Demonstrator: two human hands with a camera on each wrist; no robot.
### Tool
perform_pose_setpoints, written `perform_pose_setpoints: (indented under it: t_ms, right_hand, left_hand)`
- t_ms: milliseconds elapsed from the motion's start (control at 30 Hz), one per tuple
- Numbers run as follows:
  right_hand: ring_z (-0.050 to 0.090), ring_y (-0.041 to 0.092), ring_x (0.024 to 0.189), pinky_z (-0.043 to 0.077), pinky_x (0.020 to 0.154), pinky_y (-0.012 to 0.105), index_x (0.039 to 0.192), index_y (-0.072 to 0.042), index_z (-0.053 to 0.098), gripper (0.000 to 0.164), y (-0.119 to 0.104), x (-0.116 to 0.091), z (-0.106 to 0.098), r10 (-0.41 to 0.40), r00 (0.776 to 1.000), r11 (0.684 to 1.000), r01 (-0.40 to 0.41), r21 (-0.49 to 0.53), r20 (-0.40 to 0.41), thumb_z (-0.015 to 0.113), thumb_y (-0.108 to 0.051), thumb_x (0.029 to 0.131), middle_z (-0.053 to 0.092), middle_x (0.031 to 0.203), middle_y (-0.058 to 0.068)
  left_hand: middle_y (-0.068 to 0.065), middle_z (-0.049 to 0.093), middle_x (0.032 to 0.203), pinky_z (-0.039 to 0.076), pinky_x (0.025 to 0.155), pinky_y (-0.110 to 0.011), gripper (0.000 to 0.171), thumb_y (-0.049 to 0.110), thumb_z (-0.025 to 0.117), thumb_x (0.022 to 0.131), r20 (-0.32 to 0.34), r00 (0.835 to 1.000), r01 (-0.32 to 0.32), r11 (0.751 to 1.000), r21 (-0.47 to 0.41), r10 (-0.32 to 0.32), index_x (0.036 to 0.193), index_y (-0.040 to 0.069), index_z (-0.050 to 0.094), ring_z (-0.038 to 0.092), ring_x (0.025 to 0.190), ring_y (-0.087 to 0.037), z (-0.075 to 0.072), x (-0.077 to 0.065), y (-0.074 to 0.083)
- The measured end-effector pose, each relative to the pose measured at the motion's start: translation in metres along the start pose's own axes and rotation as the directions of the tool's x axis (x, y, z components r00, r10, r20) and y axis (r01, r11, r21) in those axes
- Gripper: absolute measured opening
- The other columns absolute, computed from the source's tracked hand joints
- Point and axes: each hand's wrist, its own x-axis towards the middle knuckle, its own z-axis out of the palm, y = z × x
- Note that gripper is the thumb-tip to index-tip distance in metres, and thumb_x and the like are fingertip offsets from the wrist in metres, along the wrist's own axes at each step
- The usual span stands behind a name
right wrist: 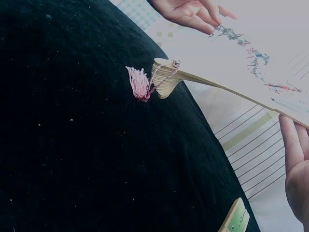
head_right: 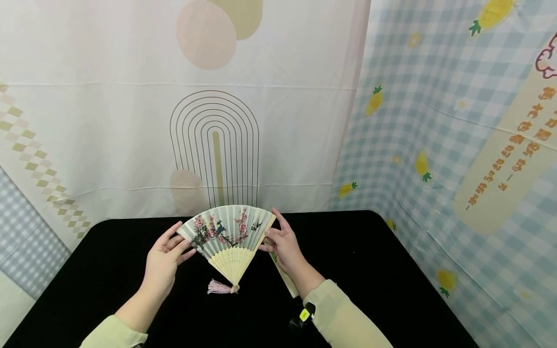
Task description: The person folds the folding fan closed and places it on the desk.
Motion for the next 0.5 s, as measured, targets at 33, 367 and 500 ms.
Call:
perform_pose_setpoints:
  t_ms: [33,367,500]
  right_hand:
    - [0.045,0.01,0.056,0.061,0.065,0.032,0.158,-0.025,0.027,0.073,0.0002,0.0,0.0001,0.0,1.0,1.0,0.0,0.003,0.001,0.05,0.007,0.097,0.053,0.069,-0.001]
    - [0.066,0.014,0.071,0.061,0.066,0.034,0.156,-0.029,0.03,0.072,0.0032,0.0003,0.0017,0.002,1.0,1.0,-0.002,-0.005,-0.005,0.05,0.007,0.097,0.065,0.083,0.001]
    - [0.071,0.02,0.084,0.061,0.068,0.036,0.157,-0.028,0.028,0.073,0.0042,-0.0004,0.0028,-0.004,1.0,1.0,0.004,-0.017,-0.001,0.049,0.007,0.097,0.07,0.095,0.005]
  left_hand:
    - [-0.01,0.063,0.114,0.06,0.081,-0.033,0.054,-0.005,0.058,0.097,0.0,1.0,0.001,1.0,-0.003,-0.001,0.145,0.018,0.051,0.067,0.098,-0.014,0.0,-0.0001,0.0002]
    - [-0.007,0.061,0.107,0.06,0.078,-0.036,0.054,-0.008,0.055,0.097,0.019,1.0,-0.002,0.999,-0.047,0.003,0.145,0.016,0.051,0.067,0.092,-0.014,0.0015,0.0008,0.0006]
    - [-0.006,0.06,0.106,0.06,0.078,-0.036,0.054,-0.008,0.055,0.097,0.02,1.0,-0.002,0.999,-0.045,0.003,0.145,0.017,0.051,0.066,0.092,-0.014,0.0021,0.0006,0.0004]
